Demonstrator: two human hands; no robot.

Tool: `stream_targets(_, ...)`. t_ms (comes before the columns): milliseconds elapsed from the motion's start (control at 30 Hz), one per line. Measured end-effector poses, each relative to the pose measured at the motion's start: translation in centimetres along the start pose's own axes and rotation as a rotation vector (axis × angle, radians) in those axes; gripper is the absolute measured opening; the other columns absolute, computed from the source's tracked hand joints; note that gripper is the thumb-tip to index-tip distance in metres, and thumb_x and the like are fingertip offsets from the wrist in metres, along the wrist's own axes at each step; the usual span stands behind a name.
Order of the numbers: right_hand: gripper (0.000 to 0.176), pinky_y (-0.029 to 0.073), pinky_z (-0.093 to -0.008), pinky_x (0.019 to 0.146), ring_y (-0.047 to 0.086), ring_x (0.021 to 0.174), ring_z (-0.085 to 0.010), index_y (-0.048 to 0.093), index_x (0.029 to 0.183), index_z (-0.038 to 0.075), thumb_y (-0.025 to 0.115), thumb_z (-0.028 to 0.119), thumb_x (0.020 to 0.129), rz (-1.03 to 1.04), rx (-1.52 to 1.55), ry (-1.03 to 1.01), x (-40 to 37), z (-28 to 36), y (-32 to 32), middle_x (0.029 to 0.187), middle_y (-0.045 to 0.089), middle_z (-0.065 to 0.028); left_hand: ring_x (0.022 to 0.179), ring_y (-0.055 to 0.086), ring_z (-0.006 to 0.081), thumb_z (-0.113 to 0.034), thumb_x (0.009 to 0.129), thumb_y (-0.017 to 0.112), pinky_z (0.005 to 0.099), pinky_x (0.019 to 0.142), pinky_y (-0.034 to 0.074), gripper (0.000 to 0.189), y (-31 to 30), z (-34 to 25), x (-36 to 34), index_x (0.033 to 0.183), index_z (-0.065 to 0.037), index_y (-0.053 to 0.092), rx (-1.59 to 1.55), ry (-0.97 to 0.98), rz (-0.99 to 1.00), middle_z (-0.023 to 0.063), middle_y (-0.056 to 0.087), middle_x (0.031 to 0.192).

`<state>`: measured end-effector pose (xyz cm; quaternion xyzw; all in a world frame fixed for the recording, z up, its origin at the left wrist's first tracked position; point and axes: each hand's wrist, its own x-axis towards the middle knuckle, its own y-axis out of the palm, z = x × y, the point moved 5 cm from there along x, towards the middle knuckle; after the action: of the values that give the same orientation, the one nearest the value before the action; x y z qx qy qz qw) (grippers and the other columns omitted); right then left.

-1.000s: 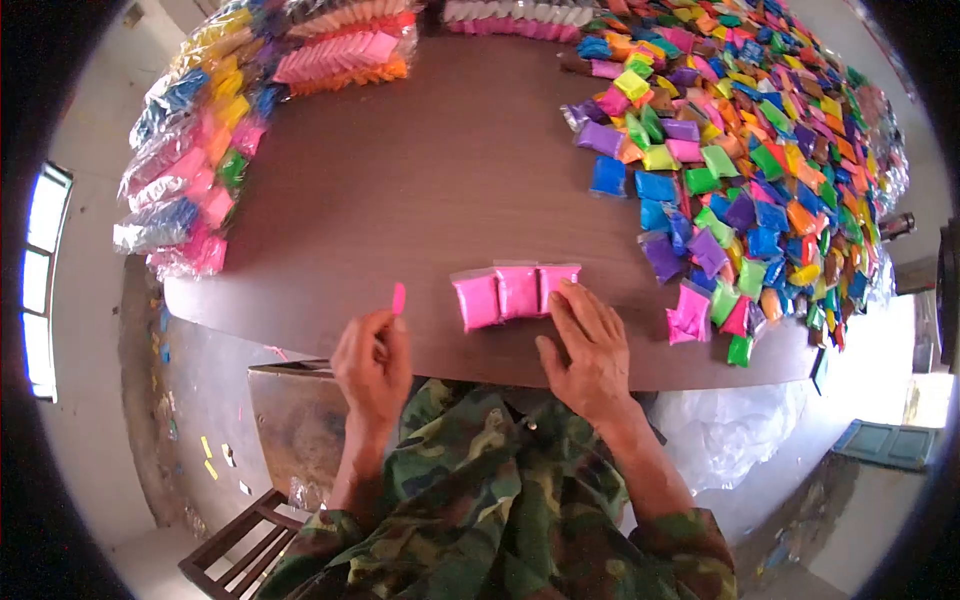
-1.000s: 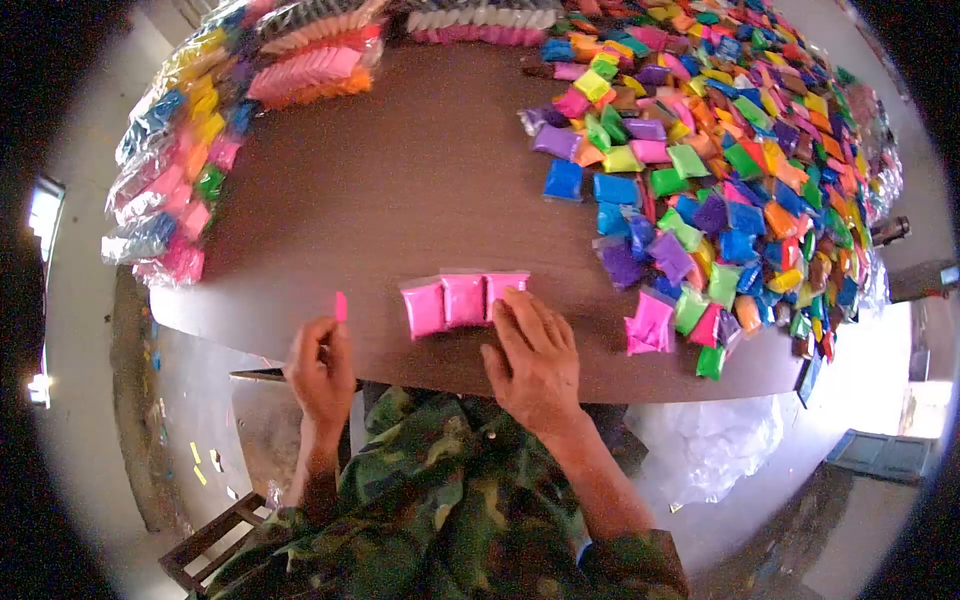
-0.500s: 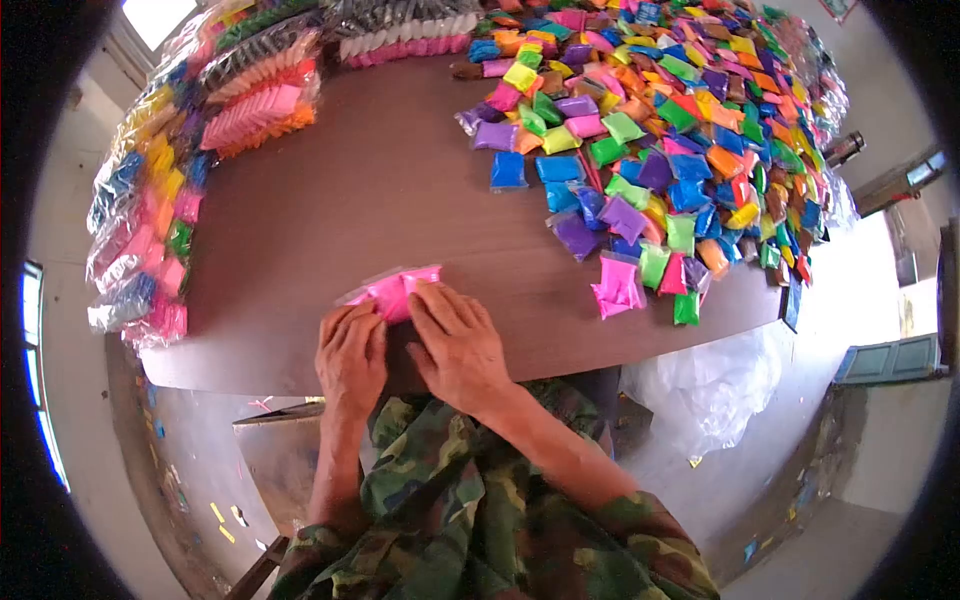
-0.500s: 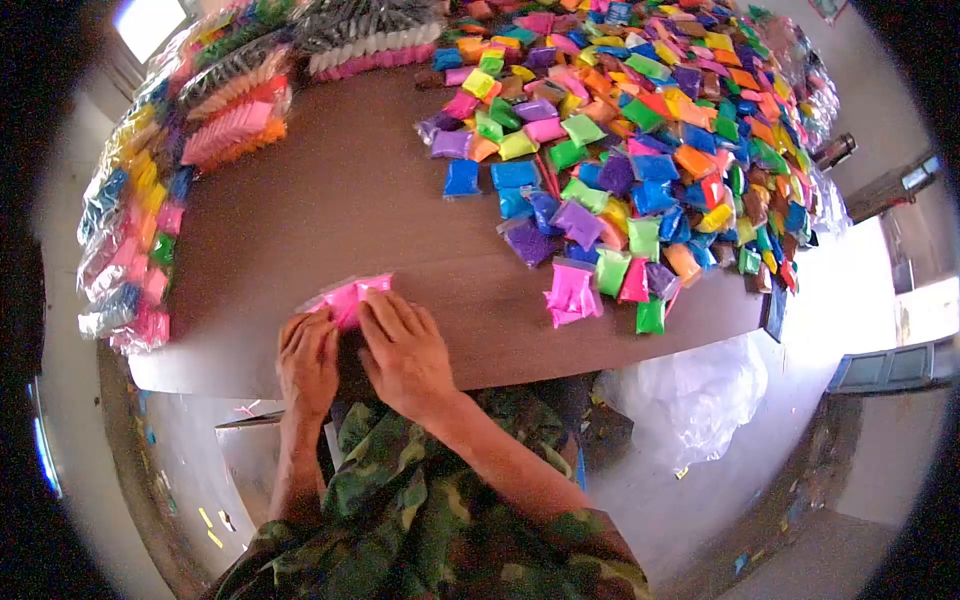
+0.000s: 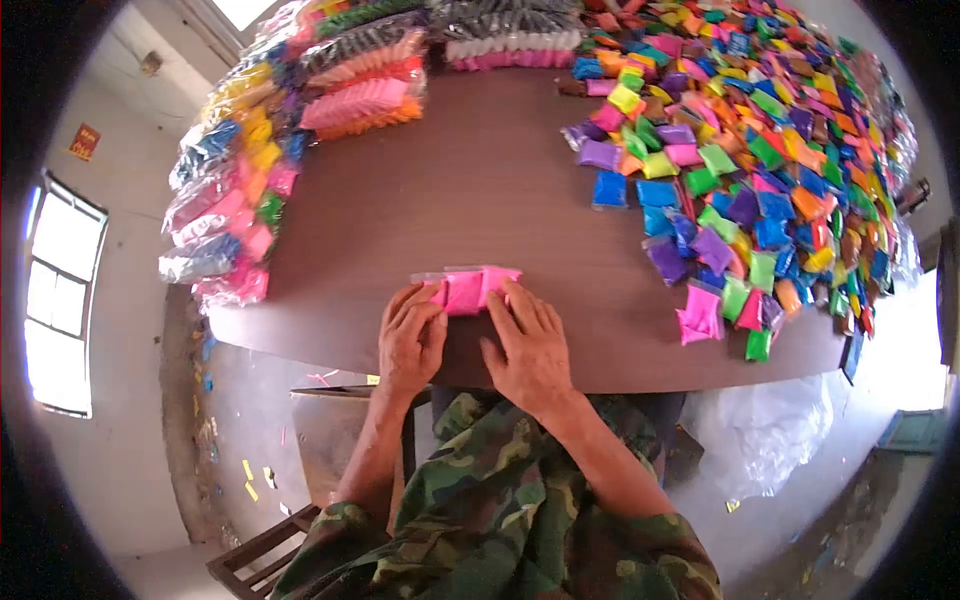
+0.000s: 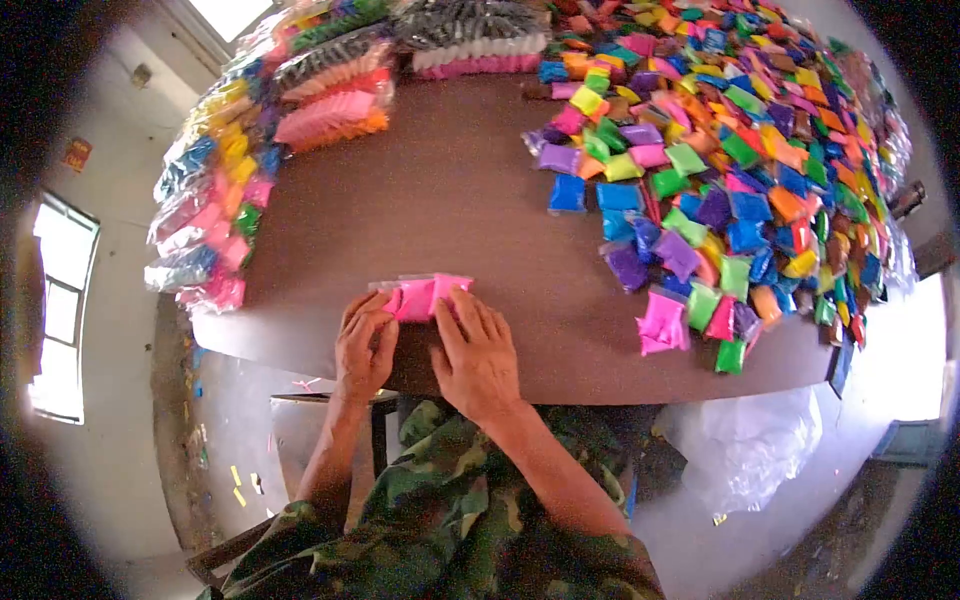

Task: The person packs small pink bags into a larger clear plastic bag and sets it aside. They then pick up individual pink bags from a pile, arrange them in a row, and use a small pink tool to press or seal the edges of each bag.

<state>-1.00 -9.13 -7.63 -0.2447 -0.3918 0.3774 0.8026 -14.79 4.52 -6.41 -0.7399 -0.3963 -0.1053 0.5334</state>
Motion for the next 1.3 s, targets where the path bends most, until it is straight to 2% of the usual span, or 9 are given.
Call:
stream_targets(133, 0.059, 0.042, -0.0532, 0.119, 0.055, 0.141, -0.0383, 0.061, 0.145, 0.002, 0.078, 0.018, 0.091, 0.023, 0.001, 0.000, -0.2, 0.0, 0.1, 0.156, 0.053, -0.0193, 0.120, 0.069, 0.0398, -0.005, 0.097, 0.073, 0.0485, 0.105, 0.054, 0.006, -1.4, 0.7, -1.2, 0.100, -0.001, 0.070, -0.016, -0.173, -0.141, 0.0169, 0.075, 0.125)
stream_targets(333, 0.055, 0.043, -0.0521, 0.118, 0.055, 0.141, -0.0361, 0.064, 0.142, 0.003, 0.078, 0.018, 0.091, 0.018, -0.033, -0.003, -0.2, -0.1, 0.3, 0.155, 0.054, -0.0172, 0.115, 0.071, 0.0358, -0.005, 0.097, 0.075, 0.0446, 0.100, 0.056, 0.011, -0.7, 0.3, -1.6, 0.106, -0.001, 0.071, 0.079, -0.191, -0.037, 0.0158, 0.076, 0.125)
stream_targets(533, 0.051, 0.045, -0.0511, 0.113, 0.056, 0.139, -0.0339, 0.067, 0.138, 0.003, 0.077, 0.018, 0.091, 0.027, -0.092, -0.041, 0.6, 0.1, 0.3, 0.152, 0.056, -0.0152, 0.116, 0.071, 0.0349, -0.006, 0.095, 0.077, 0.0446, 0.100, 0.056, 0.010, -0.3, 1.3, -0.6, 0.103, -0.001, 0.072, 0.107, -0.268, -0.059, 0.0155, 0.076, 0.125)
stream_targets(667, 0.051, 0.046, -0.0505, 0.110, 0.056, 0.138, -0.0334, 0.067, 0.137, 0.002, 0.077, 0.018, 0.090, 0.026, -0.133, -0.094, 0.8, 0.3, 0.3, 0.151, 0.056, -0.0151, 0.117, 0.069, 0.0362, -0.008, 0.094, 0.077, 0.0462, 0.099, 0.056, 0.010, -0.2, 1.1, -1.2, 0.102, -0.005, 0.073, 0.147, -0.182, -0.116, 0.0109, 0.076, 0.127)
stream_targets(767, 0.051, 0.045, -0.0508, 0.110, 0.056, 0.138, -0.0336, 0.066, 0.138, 0.002, 0.077, 0.018, 0.090, 0.035, -0.110, -0.086, 0.8, 0.5, 0.1, 0.150, 0.057, -0.0153, 0.120, 0.068, 0.0363, -0.006, 0.092, 0.078, 0.0477, 0.103, 0.054, 0.010, -0.9, -0.4, -1.1, 0.101, -0.005, 0.073, 0.118, -0.091, -0.171, 0.0097, 0.075, 0.127)
stream_targets(900, 0.052, 0.048, -0.0498, 0.108, 0.061, 0.133, -0.0342, 0.067, 0.137, 0.004, 0.079, 0.014, 0.087, -0.014, -0.062, -0.054, 0.8, 0.4, -0.2, 0.147, 0.060, -0.0143, 0.127, 0.066, 0.0333, -0.003, 0.090, 0.078, 0.0471, 0.108, 0.050, 0.013, 0.0, -1.6, -1.5, 0.101, -0.006, 0.074, 0.095, -0.036, -0.054, 0.0084, 0.074, 0.129)
stream_targets(1000, 0.051, 0.045, -0.0517, 0.113, 0.058, 0.137, -0.0345, 0.065, 0.139, 0.004, 0.076, 0.016, 0.090, -0.004, 0.002, -0.026, 0.6, -0.2, 0.1, 0.149, 0.058, -0.0159, 0.129, 0.065, 0.0310, -0.003, 0.088, 0.080, 0.0479, 0.109, 0.049, 0.017, 0.5, -1.4, -1.4, 0.105, -0.007, 0.075, 0.133, -0.041, -0.004, 0.0068, 0.074, 0.130)
stream_targets(1300, 0.051, 0.044, -0.0504, 0.113, 0.058, 0.137, -0.0346, 0.064, 0.141, 0.004, 0.076, 0.015, 0.092, 0.003, -0.013, -0.052, 1.0, -0.1, 0.5, 0.152, 0.057, -0.0168, 0.129, 0.065, 0.0299, -0.004, 0.090, 0.080, 0.0478, 0.110, 0.048, 0.020, 0.8, -1.2, -0.7, 0.109, -0.008, 0.075, 0.212, -0.072, 0.017, 0.0052, 0.074, 0.130)
